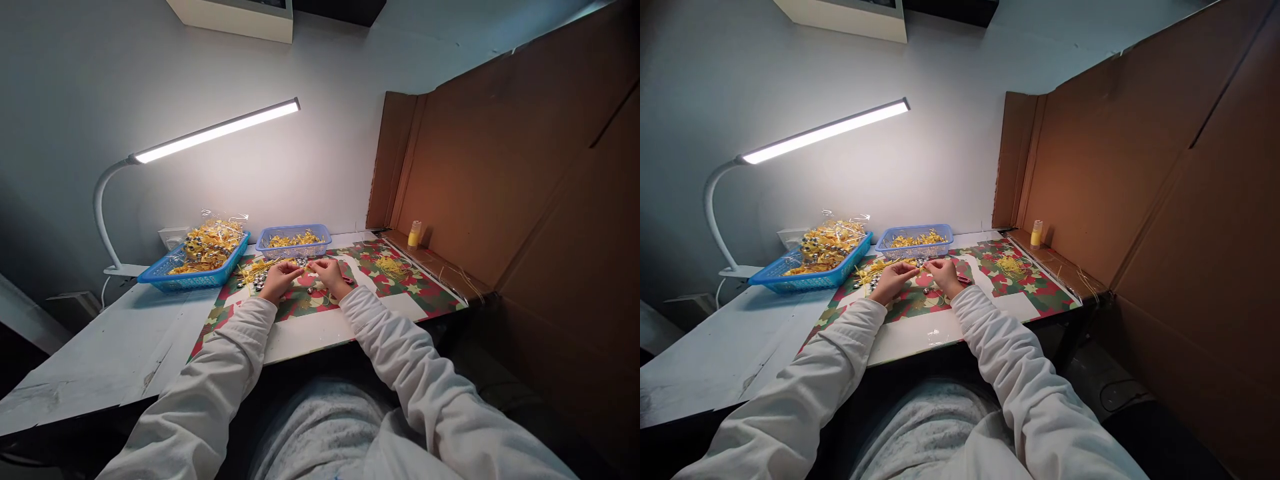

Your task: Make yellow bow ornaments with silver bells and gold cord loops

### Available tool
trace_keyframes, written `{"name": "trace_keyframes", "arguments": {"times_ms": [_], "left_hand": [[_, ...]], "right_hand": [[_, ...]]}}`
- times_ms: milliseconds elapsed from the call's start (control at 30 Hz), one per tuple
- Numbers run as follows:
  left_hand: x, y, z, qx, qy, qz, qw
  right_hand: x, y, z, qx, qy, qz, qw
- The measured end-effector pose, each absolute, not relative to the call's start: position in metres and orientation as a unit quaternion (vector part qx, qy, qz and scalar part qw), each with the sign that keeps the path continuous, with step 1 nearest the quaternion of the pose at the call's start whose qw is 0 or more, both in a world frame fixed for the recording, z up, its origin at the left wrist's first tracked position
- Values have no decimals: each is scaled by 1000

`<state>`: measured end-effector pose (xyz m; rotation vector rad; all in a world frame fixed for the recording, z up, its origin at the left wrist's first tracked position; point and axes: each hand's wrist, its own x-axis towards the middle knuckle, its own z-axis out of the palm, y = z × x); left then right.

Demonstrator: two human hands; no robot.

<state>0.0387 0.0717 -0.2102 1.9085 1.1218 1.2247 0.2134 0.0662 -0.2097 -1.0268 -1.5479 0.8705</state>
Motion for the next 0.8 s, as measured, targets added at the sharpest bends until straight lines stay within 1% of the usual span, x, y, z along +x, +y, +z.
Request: {"name": "trace_keyframes", "arguments": {"times_ms": [100, 233, 367, 467, 633, 800], "left_hand": [[40, 68, -208, 723, 420, 474, 277], [41, 60, -203, 738, 421, 480, 218], [42, 55, -199, 757, 425, 467, 166], [42, 53, -197, 769, 425, 454, 146], [43, 52, -195, 769, 425, 454, 148], [44, 56, -198, 745, 419, 483, 189]], "right_hand": [[213, 64, -209, -424, -635, 376, 525], [213, 59, -208, -424, -627, 386, 528], [213, 56, -206, -425, -620, 386, 535], [212, 56, -204, -423, -616, 387, 540], [212, 57, -204, -423, -609, 392, 545], [212, 53, -202, -418, -608, 398, 545]]}}
